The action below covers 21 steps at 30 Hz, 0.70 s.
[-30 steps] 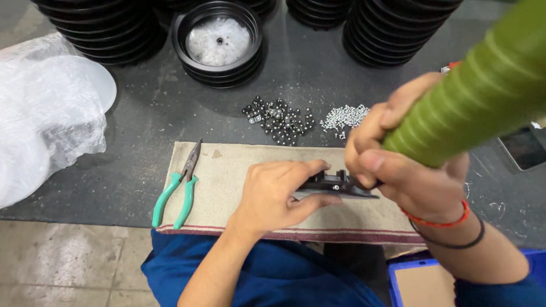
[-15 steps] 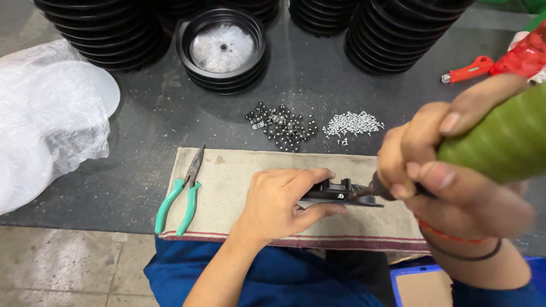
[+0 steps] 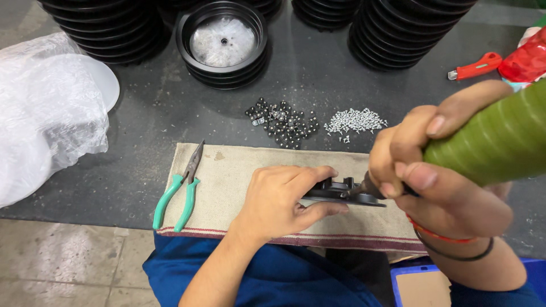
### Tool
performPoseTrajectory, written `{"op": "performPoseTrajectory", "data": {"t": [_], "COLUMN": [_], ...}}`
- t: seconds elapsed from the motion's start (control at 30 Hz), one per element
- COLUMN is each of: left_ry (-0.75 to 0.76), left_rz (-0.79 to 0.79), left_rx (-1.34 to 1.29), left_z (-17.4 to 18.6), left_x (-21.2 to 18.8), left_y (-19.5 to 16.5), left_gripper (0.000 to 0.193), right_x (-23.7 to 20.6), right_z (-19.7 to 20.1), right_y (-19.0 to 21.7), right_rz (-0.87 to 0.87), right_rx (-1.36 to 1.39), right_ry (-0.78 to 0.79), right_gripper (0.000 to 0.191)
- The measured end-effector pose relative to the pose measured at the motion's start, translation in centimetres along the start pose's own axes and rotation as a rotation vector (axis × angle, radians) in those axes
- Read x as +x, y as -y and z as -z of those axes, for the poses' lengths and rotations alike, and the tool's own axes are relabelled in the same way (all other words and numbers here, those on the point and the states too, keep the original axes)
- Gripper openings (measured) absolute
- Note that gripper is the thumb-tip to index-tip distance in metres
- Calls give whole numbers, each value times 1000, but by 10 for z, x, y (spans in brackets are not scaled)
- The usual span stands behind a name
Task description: The person assembles round black plastic light fixtures at a workbench. They pick small screws from piles on the bench, position them on the fixture housing, and drive them in with a green electric screwdriver, turning the fixture over to work on different sides and setting completed units aside.
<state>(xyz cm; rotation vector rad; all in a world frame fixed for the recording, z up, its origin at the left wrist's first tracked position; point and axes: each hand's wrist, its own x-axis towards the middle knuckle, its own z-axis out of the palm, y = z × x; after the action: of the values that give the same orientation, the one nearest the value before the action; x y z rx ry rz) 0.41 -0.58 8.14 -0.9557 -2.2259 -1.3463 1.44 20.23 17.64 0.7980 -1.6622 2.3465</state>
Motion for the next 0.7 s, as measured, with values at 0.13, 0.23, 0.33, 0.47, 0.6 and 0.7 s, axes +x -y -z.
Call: {"op": "performPoseTrajectory", "data": {"t": [0.13, 0.23, 0.33, 0.47, 0.6, 0.7], "left_ry": [1, 11, 0, 14, 10, 4], "left_rz": [11, 25, 13, 28, 24, 37], "left_rx": [-1, 1, -17, -6, -8, -8], "left_z": [0, 0, 0, -1, -1, -1], "left_x": [1, 2, 3, 3, 4, 6], "left_y": [1, 2, 3, 4, 5, 6], "left_gripper": [46, 46, 46, 46, 47, 48], "right_x": [3, 4, 6, 8, 9, 10], "right_z": [4, 5, 6, 9, 11, 12], "right_y": [-2, -2, -1, -1, -2, -2], "right_rz": [1, -2, -6, -15, 3, 0], "right_rx": [25, 26, 22, 24, 28, 18], "right_ry": [56, 76, 69, 73, 111, 119], "right_gripper": [38, 39, 39, 40, 41, 41]}}
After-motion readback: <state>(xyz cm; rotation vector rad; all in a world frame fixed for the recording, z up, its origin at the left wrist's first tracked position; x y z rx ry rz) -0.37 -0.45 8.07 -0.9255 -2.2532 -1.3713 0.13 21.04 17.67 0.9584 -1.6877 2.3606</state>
